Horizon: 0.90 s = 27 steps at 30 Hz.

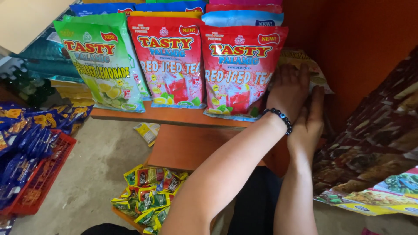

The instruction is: Stocking shelves with various beverage and food seasoning packets from a crate.

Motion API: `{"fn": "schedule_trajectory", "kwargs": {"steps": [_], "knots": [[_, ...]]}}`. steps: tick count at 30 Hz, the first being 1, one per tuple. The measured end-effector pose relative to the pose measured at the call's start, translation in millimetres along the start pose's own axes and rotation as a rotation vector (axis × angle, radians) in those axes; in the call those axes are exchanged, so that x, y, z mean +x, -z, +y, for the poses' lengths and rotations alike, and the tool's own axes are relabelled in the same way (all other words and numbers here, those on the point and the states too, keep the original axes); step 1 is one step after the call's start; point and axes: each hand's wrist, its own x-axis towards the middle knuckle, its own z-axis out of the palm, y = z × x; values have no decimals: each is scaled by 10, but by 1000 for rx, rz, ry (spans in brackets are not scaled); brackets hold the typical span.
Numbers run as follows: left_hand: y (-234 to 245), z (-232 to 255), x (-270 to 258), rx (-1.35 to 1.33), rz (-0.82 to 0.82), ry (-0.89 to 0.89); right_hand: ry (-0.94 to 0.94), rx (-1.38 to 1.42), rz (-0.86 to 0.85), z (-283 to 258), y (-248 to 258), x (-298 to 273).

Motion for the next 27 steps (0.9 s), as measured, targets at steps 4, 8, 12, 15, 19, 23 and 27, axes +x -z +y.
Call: {"fn": "schedule_trajectory", "kwargs": {"steps": [4, 8, 12, 15, 19, 23, 27], "knots": [[-163, 79, 52, 6, -30, 48, -10, 202, -8, -19, -1, 30], [-152, 40, -30, 5, -51, 54, -31, 92, -11, -3, 5, 0], [-85, 61, -162, -29, 28, 67, -63, 156, -21, -147, 46, -50], [-53, 81, -216, -93, 56, 107, -21, 254, 2, 14, 33, -65], [-229, 51, -101, -140, 33, 118, -50, 341, 40, -75, -14, 20], [-320, -10, 37, -234, -56, 77, -160, 304, 65, 174, -74, 148], [-374, 92, 49, -219, -53, 147, -204, 527, -13, 132, -32, 247]]}}
